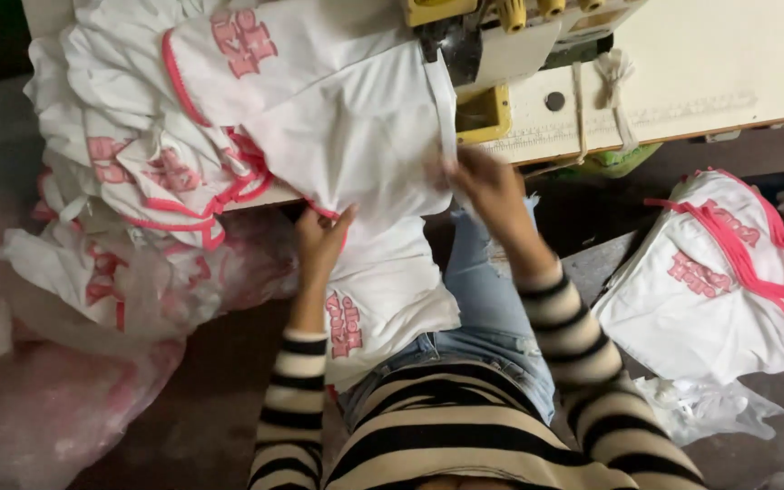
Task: Sewing white fabric pieces with pink trim using an industrial sewing machine on a factory floor.
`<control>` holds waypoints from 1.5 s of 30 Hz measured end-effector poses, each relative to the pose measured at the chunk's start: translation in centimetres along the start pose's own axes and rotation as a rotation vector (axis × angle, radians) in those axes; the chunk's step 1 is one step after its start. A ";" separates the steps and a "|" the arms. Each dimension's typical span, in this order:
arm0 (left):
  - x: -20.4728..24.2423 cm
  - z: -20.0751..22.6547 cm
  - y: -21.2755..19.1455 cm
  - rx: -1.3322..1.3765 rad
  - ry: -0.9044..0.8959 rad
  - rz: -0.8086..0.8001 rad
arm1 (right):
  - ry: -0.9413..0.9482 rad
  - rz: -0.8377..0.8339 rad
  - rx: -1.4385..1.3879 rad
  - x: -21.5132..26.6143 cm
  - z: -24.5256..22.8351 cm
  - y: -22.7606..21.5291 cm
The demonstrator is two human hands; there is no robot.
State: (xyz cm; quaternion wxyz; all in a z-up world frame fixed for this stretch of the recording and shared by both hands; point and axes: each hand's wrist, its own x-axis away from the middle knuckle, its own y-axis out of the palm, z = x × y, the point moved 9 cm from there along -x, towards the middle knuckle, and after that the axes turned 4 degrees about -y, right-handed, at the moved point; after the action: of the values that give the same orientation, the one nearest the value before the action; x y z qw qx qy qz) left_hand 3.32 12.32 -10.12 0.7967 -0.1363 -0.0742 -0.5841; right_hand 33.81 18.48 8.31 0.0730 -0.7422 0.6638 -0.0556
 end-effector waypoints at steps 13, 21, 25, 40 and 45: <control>0.9 0.7 -4.2 -0.265 0.160 0.087 | 0.060 0.040 0.056 -4.8 4.6 -2.2; 0.0 1.4 -5.9 -0.325 0.269 0.303 | 0.046 0.099 -0.169 1.7 -2.4 -2.5; 0.0 1.5 -6.0 -0.350 0.229 0.332 | 0.190 0.077 -0.089 11.8 6.8 -0.4; 4.7 -0.2 -9.1 -0.206 0.040 0.397 | 0.108 0.023 -0.106 11.3 15.8 1.7; 5.0 7.7 -8.8 -0.236 0.143 0.375 | 0.232 0.130 -0.334 13.3 7.3 0.6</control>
State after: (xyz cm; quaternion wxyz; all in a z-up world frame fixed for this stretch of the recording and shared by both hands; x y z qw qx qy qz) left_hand -3.20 7.66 -0.29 0.8730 -0.1981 0.0781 -0.4388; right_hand 36.05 5.46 0.88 -0.1245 -0.6882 0.7143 -0.0254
